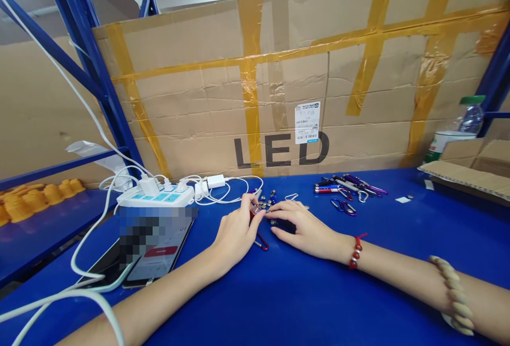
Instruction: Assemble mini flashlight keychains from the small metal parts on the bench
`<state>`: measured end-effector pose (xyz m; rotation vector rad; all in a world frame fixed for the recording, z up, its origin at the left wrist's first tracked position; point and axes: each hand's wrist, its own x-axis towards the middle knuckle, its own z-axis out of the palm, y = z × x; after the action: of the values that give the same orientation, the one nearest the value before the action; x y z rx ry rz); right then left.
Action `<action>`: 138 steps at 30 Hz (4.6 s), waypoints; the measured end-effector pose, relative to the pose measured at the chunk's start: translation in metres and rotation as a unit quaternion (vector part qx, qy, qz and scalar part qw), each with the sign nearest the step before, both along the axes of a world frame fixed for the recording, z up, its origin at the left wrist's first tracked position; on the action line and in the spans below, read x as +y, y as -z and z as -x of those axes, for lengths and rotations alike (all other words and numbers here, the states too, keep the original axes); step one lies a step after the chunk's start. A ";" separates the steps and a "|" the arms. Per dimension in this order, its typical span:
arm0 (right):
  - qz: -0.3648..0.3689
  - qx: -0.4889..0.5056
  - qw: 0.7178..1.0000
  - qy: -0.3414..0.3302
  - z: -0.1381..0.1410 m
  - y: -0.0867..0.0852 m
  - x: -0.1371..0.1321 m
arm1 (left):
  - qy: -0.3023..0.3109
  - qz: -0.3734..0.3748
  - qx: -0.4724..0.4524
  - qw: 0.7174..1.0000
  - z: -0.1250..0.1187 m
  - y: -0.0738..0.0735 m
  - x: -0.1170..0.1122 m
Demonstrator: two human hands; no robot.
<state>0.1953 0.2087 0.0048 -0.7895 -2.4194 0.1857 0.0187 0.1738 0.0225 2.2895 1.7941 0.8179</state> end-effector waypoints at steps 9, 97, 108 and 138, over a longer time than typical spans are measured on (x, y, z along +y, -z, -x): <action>0.018 0.112 0.993 0.038 -0.003 0.001 0.003 | 0.001 0.003 0.001 1.000 0.000 0.001 0.002; -0.119 0.136 0.980 -0.084 -0.014 -0.003 0.000 | 0.194 0.017 0.018 0.981 0.007 0.003 0.000; -0.054 0.167 0.982 -0.074 -0.009 0.001 0.000 | 0.219 -0.014 0.034 0.975 0.008 0.005 0.003; 0.083 0.202 0.975 0.037 0.002 -0.004 -0.003 | 0.131 -0.044 0.071 0.988 0.001 0.002 0.002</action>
<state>0.1937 0.2054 0.0083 -0.8227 -2.0059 0.4769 0.0181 0.1753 0.0203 2.6282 1.4858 0.7189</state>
